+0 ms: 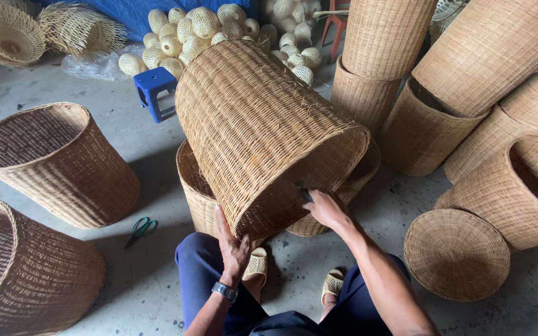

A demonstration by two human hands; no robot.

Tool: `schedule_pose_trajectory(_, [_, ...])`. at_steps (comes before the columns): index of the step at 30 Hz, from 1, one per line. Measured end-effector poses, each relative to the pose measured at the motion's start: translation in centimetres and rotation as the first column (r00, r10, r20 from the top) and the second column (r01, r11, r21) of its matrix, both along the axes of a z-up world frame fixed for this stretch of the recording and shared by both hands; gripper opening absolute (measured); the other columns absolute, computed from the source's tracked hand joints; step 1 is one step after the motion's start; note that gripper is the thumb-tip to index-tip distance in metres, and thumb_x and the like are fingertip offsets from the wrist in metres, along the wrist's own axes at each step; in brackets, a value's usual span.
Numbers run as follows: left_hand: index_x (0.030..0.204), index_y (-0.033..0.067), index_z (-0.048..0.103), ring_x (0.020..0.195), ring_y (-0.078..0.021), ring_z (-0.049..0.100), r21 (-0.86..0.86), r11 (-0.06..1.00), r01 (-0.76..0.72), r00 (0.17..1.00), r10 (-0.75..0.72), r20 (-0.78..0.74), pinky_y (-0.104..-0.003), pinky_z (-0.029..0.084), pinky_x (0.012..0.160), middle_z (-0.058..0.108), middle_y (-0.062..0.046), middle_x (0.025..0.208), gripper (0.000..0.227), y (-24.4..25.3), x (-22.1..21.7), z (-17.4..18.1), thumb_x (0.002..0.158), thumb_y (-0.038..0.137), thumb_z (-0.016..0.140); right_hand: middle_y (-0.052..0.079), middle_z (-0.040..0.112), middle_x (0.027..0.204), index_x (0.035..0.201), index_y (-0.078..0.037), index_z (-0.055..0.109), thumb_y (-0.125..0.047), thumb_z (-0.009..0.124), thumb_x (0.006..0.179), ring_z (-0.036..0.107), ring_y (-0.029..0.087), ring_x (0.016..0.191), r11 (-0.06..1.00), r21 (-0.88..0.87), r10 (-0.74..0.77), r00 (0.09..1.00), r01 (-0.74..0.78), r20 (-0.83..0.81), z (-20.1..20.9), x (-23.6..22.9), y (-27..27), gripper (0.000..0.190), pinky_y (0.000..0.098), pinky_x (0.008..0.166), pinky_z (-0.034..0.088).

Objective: The person uses a blowtorch to singe the inner and outer surfaces of woven bamboo baskets while sitting on the floor among many similar items.

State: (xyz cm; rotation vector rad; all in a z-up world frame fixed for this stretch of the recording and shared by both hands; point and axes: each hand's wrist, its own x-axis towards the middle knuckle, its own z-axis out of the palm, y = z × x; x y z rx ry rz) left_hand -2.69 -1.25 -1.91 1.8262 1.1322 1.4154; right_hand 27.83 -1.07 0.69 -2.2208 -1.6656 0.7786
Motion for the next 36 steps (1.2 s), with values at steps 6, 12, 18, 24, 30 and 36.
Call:
schedule_pose_trajectory(6, [0.163,0.0007,0.004,0.157,-0.0351,0.020,-0.013,0.997,0.073,0.987,-0.071,0.146,-0.041,0.018,0.126,0.016,-0.026,0.170,0.105,-0.3,0.7,-0.5,0.076,-0.007,0.061,0.031,0.063,0.107,0.140,0.003,0.045,-0.001,0.057,0.091,0.071,0.029,0.085,0.987,0.160,-0.023,0.998,0.032,-0.059,-0.9,1.4,-4.8,0.050,0.0361,0.056,0.056])
schedule_pose_trajectory(12, [0.162,0.0026,0.007,0.156,-0.0346,0.021,0.004,1.000,0.011,0.999,-0.011,0.044,-0.040,0.017,0.127,0.022,-0.025,0.167,0.102,-0.2,1.3,1.4,0.071,-0.012,0.050,0.024,0.067,0.084,0.119,0.000,0.063,-0.006,0.070,0.088,0.066,0.040,0.079,0.845,0.535,-0.026,0.998,-0.005,0.050,3.5,-0.5,-7.9,0.032,0.0482,0.066,0.052])
schedule_pose_trajectory(18, [0.166,0.0071,-0.001,0.159,-0.0368,0.016,0.072,0.975,0.210,0.927,-0.222,0.303,-0.045,0.016,0.128,0.010,-0.028,0.173,0.107,0.9,2.1,2.0,0.073,-0.010,0.049,0.018,0.063,0.070,0.099,-0.002,0.059,-0.018,0.068,0.092,0.066,0.032,0.062,0.979,0.175,-0.114,0.993,0.107,0.033,5.9,-2.9,-11.8,0.020,0.0493,0.062,0.049])
schedule_pose_trajectory(24, [0.159,0.0115,0.003,0.139,-0.0318,0.040,-0.090,0.996,0.021,0.991,-0.008,0.134,-0.039,0.050,0.102,0.022,-0.026,0.163,0.107,1.7,3.3,-0.6,0.078,0.000,0.073,0.024,0.065,0.075,0.109,0.000,0.063,-0.028,0.069,0.095,0.067,0.038,0.069,0.990,0.015,-0.141,0.989,0.142,-0.034,7.0,-2.9,-15.5,0.032,0.0491,0.063,0.051])
schedule_pose_trajectory(30, [0.165,0.0069,0.007,0.129,-0.0297,0.055,-0.131,0.978,0.164,0.965,-0.132,0.225,-0.036,0.045,0.106,0.050,-0.025,0.152,0.087,2.1,6.0,-3.9,0.092,-0.007,0.052,0.026,0.069,0.083,0.130,-0.001,0.058,-0.027,0.066,0.093,0.073,0.037,0.072,0.956,0.139,-0.270,0.959,0.257,0.090,5.2,-3.1,-19.0,0.046,0.0443,0.066,0.054])
schedule_pose_trajectory(36, [0.161,0.0040,0.025,0.125,-0.0235,0.057,-0.243,0.946,0.215,0.925,-0.118,0.360,-0.030,0.045,0.105,0.059,-0.016,0.143,0.079,2.4,5.5,-4.9,0.087,-0.016,0.041,0.026,0.069,0.083,0.137,-0.002,0.057,-0.026,0.067,0.092,0.073,0.035,0.071,0.955,0.119,-0.286,0.952,0.273,0.110,3.9,-4.3,-21.7,0.052,0.0436,0.063,0.054])
